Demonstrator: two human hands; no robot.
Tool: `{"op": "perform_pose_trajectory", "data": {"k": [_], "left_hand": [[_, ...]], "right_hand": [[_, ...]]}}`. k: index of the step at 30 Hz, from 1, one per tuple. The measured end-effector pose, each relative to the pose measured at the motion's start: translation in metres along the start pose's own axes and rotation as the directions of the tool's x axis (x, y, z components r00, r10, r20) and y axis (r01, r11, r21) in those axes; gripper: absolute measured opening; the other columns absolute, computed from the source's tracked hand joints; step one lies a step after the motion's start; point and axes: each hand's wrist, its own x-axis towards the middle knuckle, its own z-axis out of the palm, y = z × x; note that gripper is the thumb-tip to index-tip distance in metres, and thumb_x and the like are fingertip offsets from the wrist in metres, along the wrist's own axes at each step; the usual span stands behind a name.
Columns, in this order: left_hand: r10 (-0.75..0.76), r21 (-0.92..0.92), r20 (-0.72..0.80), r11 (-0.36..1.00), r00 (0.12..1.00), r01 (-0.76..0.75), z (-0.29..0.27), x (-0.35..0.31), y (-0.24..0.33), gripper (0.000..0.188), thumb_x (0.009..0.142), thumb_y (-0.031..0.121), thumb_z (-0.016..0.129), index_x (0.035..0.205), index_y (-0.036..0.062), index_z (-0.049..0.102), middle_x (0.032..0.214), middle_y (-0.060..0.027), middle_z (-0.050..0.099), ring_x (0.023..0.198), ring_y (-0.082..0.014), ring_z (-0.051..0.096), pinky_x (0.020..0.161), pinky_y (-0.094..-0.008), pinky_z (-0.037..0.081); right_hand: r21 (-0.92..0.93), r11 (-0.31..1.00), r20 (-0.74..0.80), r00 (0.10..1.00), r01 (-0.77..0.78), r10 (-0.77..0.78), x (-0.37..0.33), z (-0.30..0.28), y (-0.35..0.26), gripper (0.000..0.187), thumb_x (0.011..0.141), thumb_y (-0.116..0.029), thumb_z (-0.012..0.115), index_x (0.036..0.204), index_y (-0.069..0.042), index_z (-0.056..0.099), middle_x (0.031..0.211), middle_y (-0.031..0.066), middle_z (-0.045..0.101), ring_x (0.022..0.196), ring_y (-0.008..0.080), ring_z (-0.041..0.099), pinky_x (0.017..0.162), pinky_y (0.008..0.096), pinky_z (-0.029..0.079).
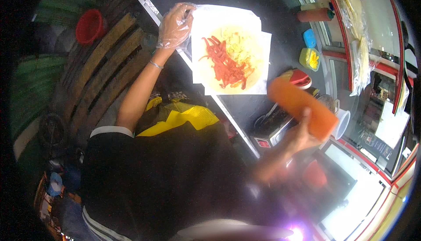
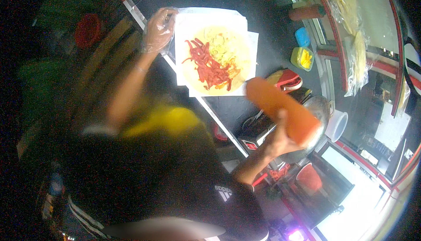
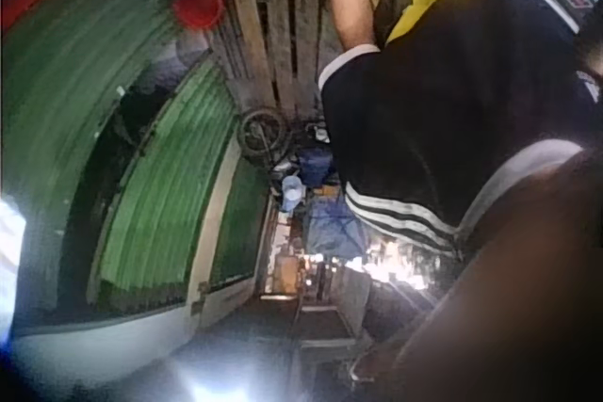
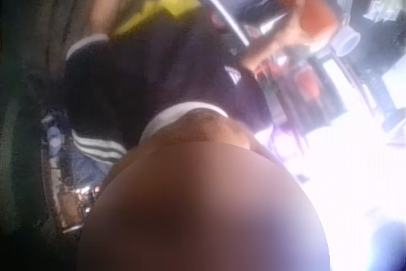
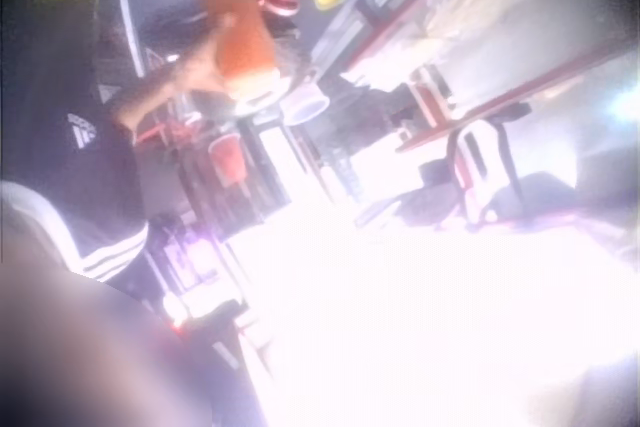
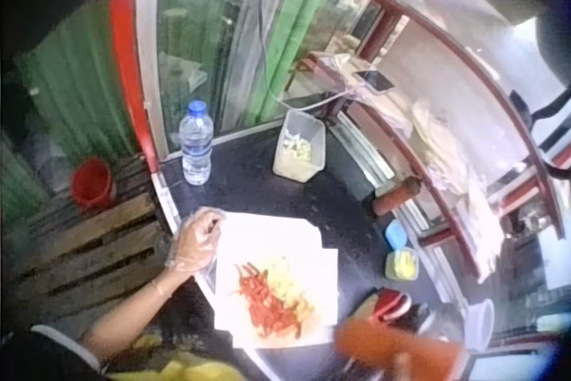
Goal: The person prepares a taco by placing a tortilla on paper, adding shredded cheese, and cooking sliced meat on a griddle. They then transfer the cooked meat onto the tortilla and add sauce before folding the taco.
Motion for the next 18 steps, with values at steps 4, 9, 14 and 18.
{"op": "perform_pose_trajectory", "data": {"k": [4,9,14,18], "left_hand": [[0.003,0.009,0.004,1.0,1.0,-0.003,-0.002,0.002,0.003,0.017,0.101,0.008,0.074,0.118,0.0075,0.077,0.122,-0.0128,0.08,0.106,-0.0334,0.08,0.091,-0.0427,0.064],[-0.021,0.005,0.03,1.0,0.999,0.021,-0.003,0.003,0.002,0.016,0.101,0.009,0.073,0.117,0.0064,0.076,0.121,-0.0128,0.08,0.111,-0.0362,0.079,0.095,-0.0447,0.062],[-0.017,0.033,0.008,0.999,1.0,0.017,-0.003,0.002,0.001,0.016,0.101,0.008,0.073,0.117,0.0087,0.077,0.121,-0.0136,0.079,0.113,-0.0371,0.078,0.097,-0.0445,0.062],[-0.047,-0.01,0.043,0.999,0.998,0.048,-0.003,-0.001,0.002,0.016,0.1,0.01,0.073,0.116,0.0069,0.075,0.118,-0.0142,0.078,0.11,-0.0395,0.077,0.097,-0.0471,0.061]], "right_hand": [[-0.124,0.99,0.001,0.998,0.063,-0.063,0.005,0.011,0.001,0.067,0.075,-0.013,0.108,0.128,0.004,0.07,0.117,0.0142,0.078,0.101,0.0261,0.076,0.098,0.0403,0.063],[-0.158,0.9,0.294,0.89,0.405,-0.349,0.006,0.023,0.003,0.071,0.072,-0.013,0.109,0.129,0.005,0.07,0.115,0.0149,0.077,0.098,0.0265,0.076,0.095,0.041,0.064],[-0.059,0.889,0.398,0.827,0.454,-0.397,0.014,0.036,0.001,0.064,0.083,-0.001,0.1,0.137,0.005,0.067,0.119,0.0144,0.075,0.105,0.0249,0.074,0.101,0.041,0.063],[0.119,0.991,0.074,0.994,0.065,-0.074,0.025,0.049,0.001,0.07,0.072,-0.021,0.11,0.125,0.003,0.072,0.113,0.0146,0.079,0.1,0.0245,0.077,0.097,0.0399,0.062]]}}
